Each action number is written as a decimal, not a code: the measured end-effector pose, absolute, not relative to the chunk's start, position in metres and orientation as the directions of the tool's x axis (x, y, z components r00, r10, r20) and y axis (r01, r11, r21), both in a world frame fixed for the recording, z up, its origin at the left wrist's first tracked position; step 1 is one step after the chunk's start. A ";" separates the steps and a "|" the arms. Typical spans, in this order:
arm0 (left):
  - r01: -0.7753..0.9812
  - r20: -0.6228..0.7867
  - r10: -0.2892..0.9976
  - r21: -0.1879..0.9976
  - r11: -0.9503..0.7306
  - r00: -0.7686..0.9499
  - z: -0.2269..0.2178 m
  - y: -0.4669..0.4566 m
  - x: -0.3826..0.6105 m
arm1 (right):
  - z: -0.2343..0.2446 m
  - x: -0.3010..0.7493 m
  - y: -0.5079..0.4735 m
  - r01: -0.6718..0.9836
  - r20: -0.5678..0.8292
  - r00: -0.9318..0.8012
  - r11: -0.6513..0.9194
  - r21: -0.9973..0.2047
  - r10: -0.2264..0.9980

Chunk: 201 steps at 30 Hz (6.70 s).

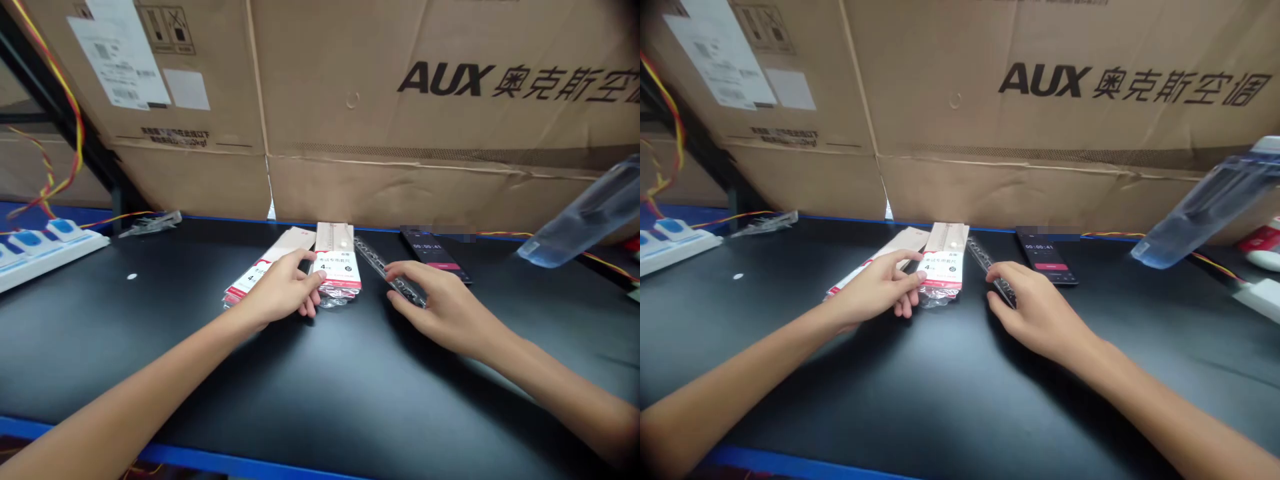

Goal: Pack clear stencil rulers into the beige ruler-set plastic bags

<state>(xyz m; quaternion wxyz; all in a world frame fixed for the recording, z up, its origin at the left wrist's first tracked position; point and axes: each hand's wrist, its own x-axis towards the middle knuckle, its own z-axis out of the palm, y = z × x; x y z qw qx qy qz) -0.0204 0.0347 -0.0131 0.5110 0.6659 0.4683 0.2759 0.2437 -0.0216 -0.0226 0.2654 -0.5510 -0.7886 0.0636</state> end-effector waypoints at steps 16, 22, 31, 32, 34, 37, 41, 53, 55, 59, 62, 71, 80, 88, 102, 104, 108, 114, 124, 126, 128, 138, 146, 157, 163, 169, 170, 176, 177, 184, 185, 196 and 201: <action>0.694 0.168 0.870 0.541 -0.475 0.464 -0.015 0.033 -0.019 | -0.024 0.255 -0.010 0.916 0.306 -0.117 0.222 -0.335 0.945; 0.700 0.138 0.822 0.458 -0.548 0.553 -0.021 0.034 -0.022 | -0.020 0.260 -0.009 0.938 0.486 -0.078 0.230 -0.261 0.870; 0.667 0.211 0.810 0.476 -0.574 0.547 -0.010 0.042 -0.030 | -0.006 0.264 -0.011 0.885 0.702 0.108 0.254 -0.391 0.704; 0.670 0.249 0.818 0.477 -0.569 0.518 -0.009 0.047 -0.033 | -0.005 0.262 -0.012 0.822 0.659 0.167 0.265 -0.504 0.733; 0.715 0.318 0.845 0.450 -0.534 0.431 -0.008 0.059 -0.040 | -0.003 0.259 -0.013 0.583 0.463 0.249 0.250 -0.773 0.851; 0.824 0.252 0.916 0.408 -0.392 0.311 -0.010 0.075 -0.053 | -0.002 0.254 -0.013 0.166 0.101 0.186 0.070 -0.984 0.977; 0.829 0.156 0.942 0.447 -0.336 0.298 -0.013 0.083 -0.062 | -0.002 0.248 -0.016 -0.083 -0.067 0.082 -0.061 -0.995 0.994; 0.488 0.243 0.910 0.781 -0.390 0.337 0.024 0.038 -0.036 | 0.003 0.246 -0.021 -0.235 -0.132 -0.038 -0.137 -0.962 0.991; 0.425 0.172 0.868 0.817 -0.390 0.465 0.025 0.022 -0.026 | 0.005 0.244 -0.023 -0.295 -0.145 -0.104 -0.169 -0.940 0.984; 0.379 -0.066 0.588 0.821 -0.428 0.807 0.010 0.001 -0.010 | 0.006 0.243 -0.025 -0.357 -0.146 -0.194 -0.209 -0.911 0.970; 0.375 -0.083 0.510 0.778 -0.504 0.856 -0.001 -0.002 -0.006 | 0.005 0.244 -0.024 -0.354 -0.134 -0.200 -0.199 -0.914 0.971; 0.411 -0.086 0.414 0.413 -0.813 0.906 0.000 -0.007 -0.006 | -0.001 0.237 -0.024 -0.195 -0.038 -0.168 -0.071 -0.978 0.985; 0.463 0.015 0.544 0.506 -0.728 0.839 -0.009 -0.008 -0.004 | -0.012 0.235 -0.021 0.099 -0.211 -0.247 -0.192 -0.976 0.946; 0.439 0.134 0.555 0.473 -0.764 0.821 -0.010 -0.001 -0.008 | -0.013 0.237 -0.021 0.157 -0.309 -0.292 -0.273 -0.949 0.905; 0.406 0.071 0.483 0.442 -0.800 0.873 -0.009 -0.001 -0.004 | -0.011 0.241 -0.020 0.178 -0.238 -0.382 -0.182 -0.967 0.893; 0.407 0.068 0.493 0.471 -0.782 0.867 -0.009 -0.001 -0.005 | -0.011 0.241 -0.020 0.180 -0.230 -0.399 -0.170 -0.969 0.888; 0.369 0.074 0.488 0.561 -0.741 0.869 -0.010 0.002 -0.007 | -0.009 0.242 -0.021 0.204 -0.236 -0.424 -0.162 -0.966 0.874; 0.321 0.062 0.466 0.645 -0.693 0.882 -0.007 0.002 -0.006 | -0.004 0.239 -0.024 0.215 -0.238 -0.498 -0.148 -0.965 0.833; 0.397 0.052 0.480 0.490 -0.776 0.876 -0.011 0.000 -0.004 | -0.002 0.236 -0.026 0.222 -0.264 -0.531 -0.169 -0.960 0.805; 0.396 0.049 0.468 0.460 -0.795 0.883 -0.011 0.000 -0.003 | -0.002 0.235 -0.026 0.224 -0.272 -0.529 -0.177 -0.958 0.804; 0.397 0.052 0.462 0.432 -0.810 0.886 -0.011 -0.001 -0.002 | -0.001 0.234 -0.026 0.230 -0.277 -0.526 -0.179 -0.957 0.804; 0.441 0.008 0.495 0.438 -0.783 0.869 -0.009 0.001 -0.008 | -0.003 0.237 -0.026 0.312 -0.284 -0.547 -0.123 -0.942 0.788; 0.458 0.096 0.550 0.445 -0.769 0.830 -0.007 0.001 -0.006 | 0.001 0.236 -0.028 0.221 -0.337 -0.552 -0.255 -0.941 0.763; 0.495 0.449 0.562 0.269 -0.826 0.695 -0.006 0.005 -0.007 | 0.005 0.238 -0.035 0.132 -0.437 -0.590 -0.453 -0.882 0.679; 0.546 0.536 0.551 0.187 -0.817 0.640 -0.003 0.010 -0.009 | 0.007 0.243 -0.036 0.201 -0.481 -0.634 -0.472 -0.858 0.606; 0.510 0.548 0.506 0.160 -0.845 0.666 -0.002 0.011 -0.009 | 0.008 0.245 -0.036 0.205 -0.467 -0.571 -0.434 -0.877 0.675; 0.499 0.540 0.501 0.164 -0.851 0.677 -0.002 0.011 -0.009 | 0.007 0.243 -0.035 0.202 -0.446 -0.552 -0.405 -0.892 0.705; 0.449 0.549 0.466 0.176 -0.876 0.694 -0.006 0.005 -0.005 | -0.001 0.235 -0.031 0.169 -0.301 -0.400 -0.253 -0.953 0.865; 0.438 0.553 0.455 0.173 -0.882 0.698 -0.007 0.005 -0.005 | -0.002 0.233 -0.031 0.170 -0.292 -0.374 -0.244 -0.955 0.880; 0.406 0.557 0.419 0.155 -0.901 0.717 -0.012 0.003 -0.002 | -0.008 0.227 -0.036 0.196 -0.255 -0.343 -0.196 -0.961 0.904; 0.405 0.554 0.416 0.149 -0.902 0.721 -0.013 0.003 -0.002 | -0.008 0.227 -0.037 0.189 -0.254 -0.354 -0.197 -0.962 0.900; 0.426 0.565 0.418 0.127 -0.896 0.711 -0.012 0.002 -0.001 | -0.001 0.235 -0.037 0.093 -0.296 -0.568 -0.297 -0.950 0.768; 0.435 0.552 0.418 0.108 -0.894 0.722 -0.014 0.002 -0.001 | -0.006 0.232 -0.035 0.130 -0.307 -0.538 -0.282 -0.950 0.785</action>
